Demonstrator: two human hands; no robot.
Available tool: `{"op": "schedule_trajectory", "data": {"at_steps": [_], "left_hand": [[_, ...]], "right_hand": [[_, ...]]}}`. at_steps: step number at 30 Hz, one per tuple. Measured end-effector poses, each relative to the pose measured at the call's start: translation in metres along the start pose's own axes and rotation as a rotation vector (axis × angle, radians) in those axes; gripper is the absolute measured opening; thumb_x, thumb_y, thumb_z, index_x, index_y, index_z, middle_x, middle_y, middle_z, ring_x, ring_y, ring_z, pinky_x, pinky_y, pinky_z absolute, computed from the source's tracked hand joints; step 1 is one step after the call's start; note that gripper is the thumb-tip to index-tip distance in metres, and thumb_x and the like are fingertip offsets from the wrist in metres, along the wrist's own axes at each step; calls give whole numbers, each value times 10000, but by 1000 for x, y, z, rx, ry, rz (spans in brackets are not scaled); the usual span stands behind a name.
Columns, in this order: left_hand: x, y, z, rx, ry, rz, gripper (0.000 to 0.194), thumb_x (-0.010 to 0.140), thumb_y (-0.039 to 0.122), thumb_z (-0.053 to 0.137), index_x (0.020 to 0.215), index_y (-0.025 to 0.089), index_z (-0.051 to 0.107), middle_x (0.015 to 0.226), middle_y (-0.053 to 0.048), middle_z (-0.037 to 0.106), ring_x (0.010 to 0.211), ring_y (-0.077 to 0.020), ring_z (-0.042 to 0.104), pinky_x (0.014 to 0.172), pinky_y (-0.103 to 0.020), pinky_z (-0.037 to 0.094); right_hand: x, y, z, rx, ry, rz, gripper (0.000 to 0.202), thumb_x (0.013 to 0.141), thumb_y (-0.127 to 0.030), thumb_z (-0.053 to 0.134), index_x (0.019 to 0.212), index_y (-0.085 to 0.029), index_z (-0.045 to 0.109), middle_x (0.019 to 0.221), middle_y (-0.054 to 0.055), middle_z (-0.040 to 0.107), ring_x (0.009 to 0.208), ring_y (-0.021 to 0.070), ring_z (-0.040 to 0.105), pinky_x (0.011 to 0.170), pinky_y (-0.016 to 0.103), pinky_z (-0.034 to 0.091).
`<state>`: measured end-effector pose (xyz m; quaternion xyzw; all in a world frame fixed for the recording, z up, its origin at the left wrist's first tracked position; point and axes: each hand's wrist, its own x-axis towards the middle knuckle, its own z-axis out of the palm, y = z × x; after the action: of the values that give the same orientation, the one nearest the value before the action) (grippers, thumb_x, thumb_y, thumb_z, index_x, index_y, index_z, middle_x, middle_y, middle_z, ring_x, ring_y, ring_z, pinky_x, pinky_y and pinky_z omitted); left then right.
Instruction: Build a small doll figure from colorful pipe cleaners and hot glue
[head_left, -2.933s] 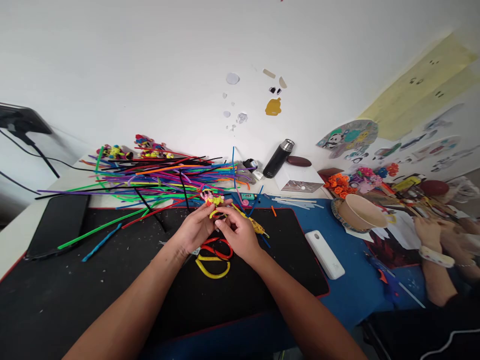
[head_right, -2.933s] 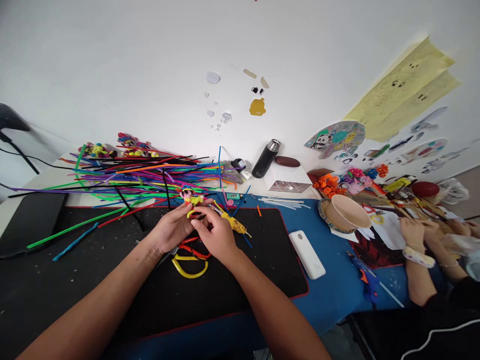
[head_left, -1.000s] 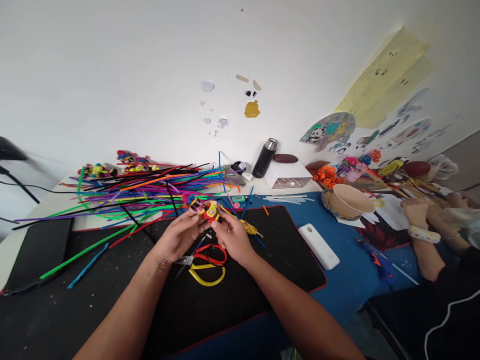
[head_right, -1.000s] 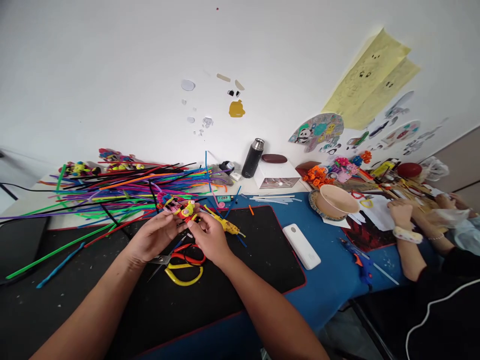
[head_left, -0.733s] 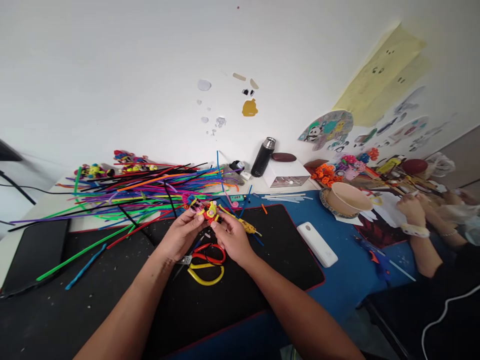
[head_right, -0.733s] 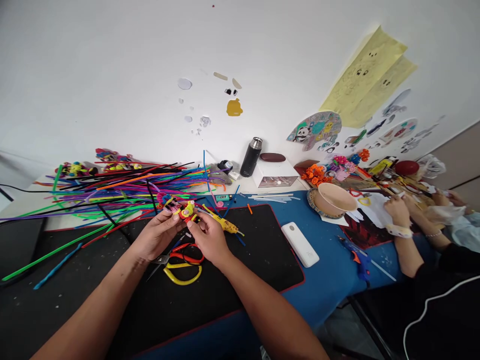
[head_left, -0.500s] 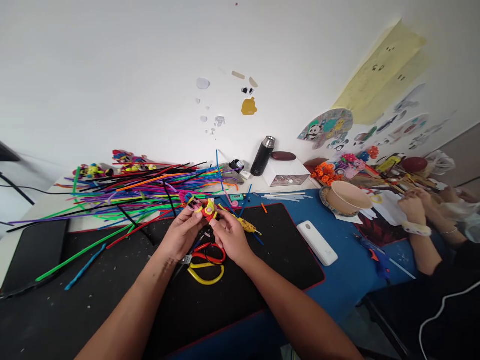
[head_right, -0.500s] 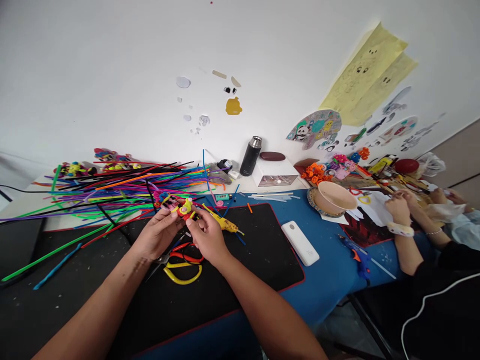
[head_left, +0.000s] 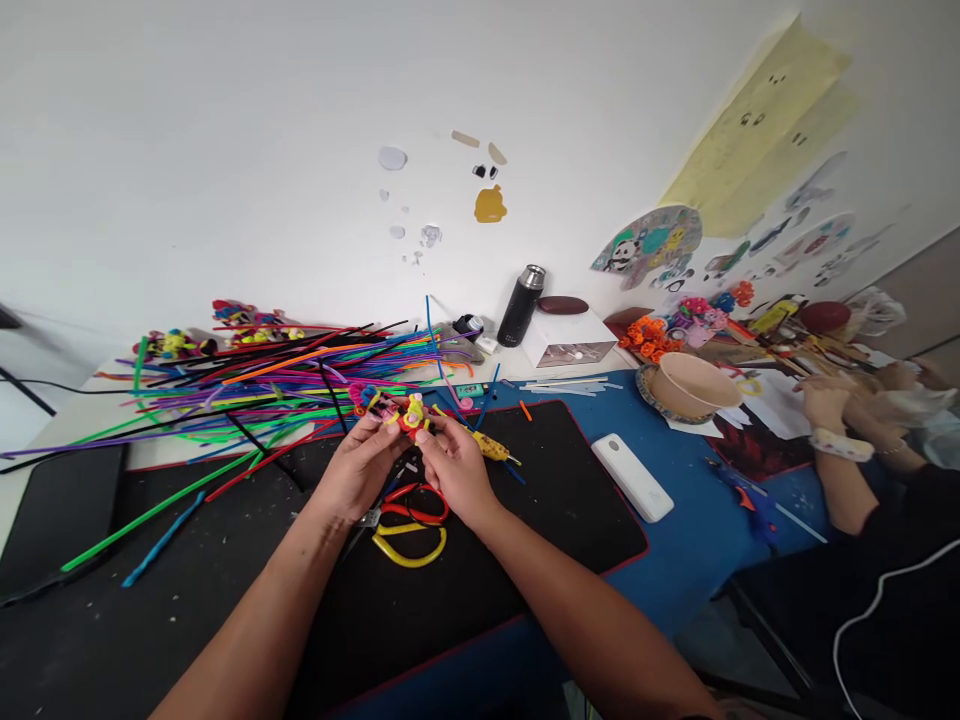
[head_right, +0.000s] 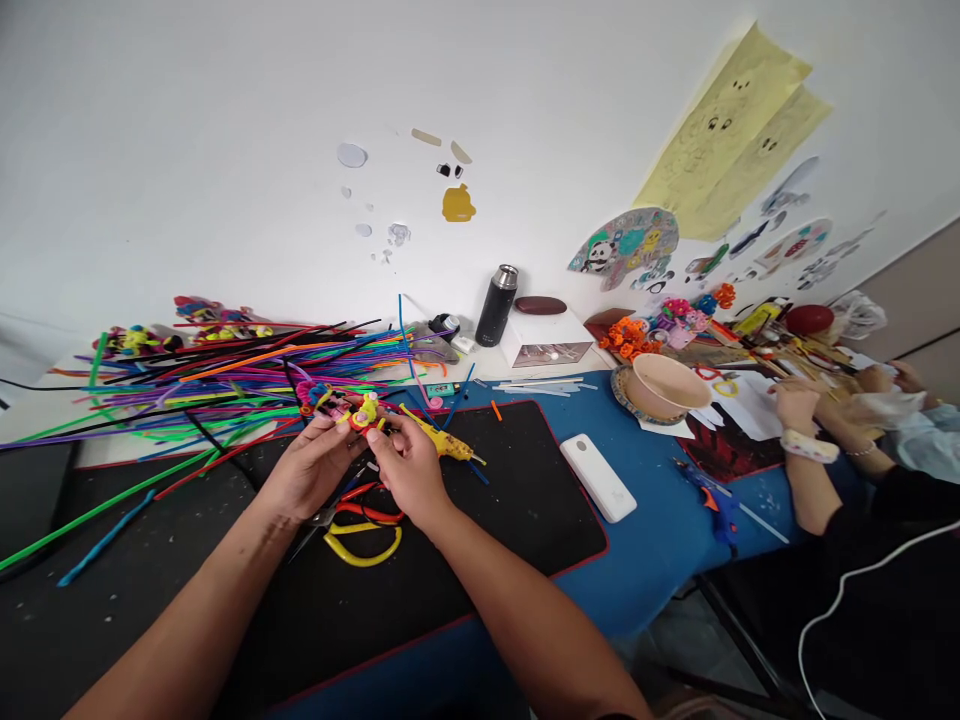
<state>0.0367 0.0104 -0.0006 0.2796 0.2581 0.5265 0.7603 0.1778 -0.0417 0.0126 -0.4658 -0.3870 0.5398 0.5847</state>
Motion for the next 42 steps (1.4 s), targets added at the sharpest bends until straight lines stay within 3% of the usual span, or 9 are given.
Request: {"op": "schedule_trajectory", "data": {"at_steps": [8, 17, 26, 31, 42], "left_hand": [[-1, -3, 4, -15, -3, 34, 199, 763, 271, 986, 863, 241, 816, 1085, -43, 855, 1076, -250, 784, 1051, -420, 601], [0, -5, 3, 15, -22, 18, 292, 819, 333, 948, 1059, 223, 824, 1236, -91, 822, 1294, -306, 711, 1140, -460, 539], [1, -5, 4, -3, -4, 31, 275, 810, 330, 950, 1026, 214, 825, 1174, -71, 824, 1140, -249, 750, 1060, -379, 569], [2, 0, 4, 4, -8, 58, 294, 832, 368, 934, 1060, 219, 824, 1263, -94, 808, 1218, -293, 730, 1085, -421, 564], [1, 4, 0, -34, -43, -17, 235, 857, 392, 909, 1032, 258, 827, 1195, -49, 835, 1231, -253, 732, 1031, -367, 583]], "right_hand": [[0, 2, 5, 95, 29, 28, 540, 830, -654, 826, 1075, -226, 607, 518, -147, 447, 383, 71, 339, 395, 225, 272], [-1, 0, 9, 155, 30, 45, 534, 817, -629, 837, 1070, -217, 610, 517, -151, 438, 393, 63, 325, 397, 215, 258], [1, 8, 7, 105, 0, 21, 556, 821, -638, 830, 1114, -215, 620, 560, -138, 470, 383, 63, 347, 392, 230, 274], [-1, 11, 4, 39, -46, 16, 531, 831, -581, 836, 1161, -222, 626, 578, -150, 423, 384, 69, 381, 407, 232, 304], [-3, -5, -13, -94, -24, -109, 528, 925, -577, 782, 1320, -248, 665, 638, -108, 393, 489, 99, 352, 479, 254, 293]]}}
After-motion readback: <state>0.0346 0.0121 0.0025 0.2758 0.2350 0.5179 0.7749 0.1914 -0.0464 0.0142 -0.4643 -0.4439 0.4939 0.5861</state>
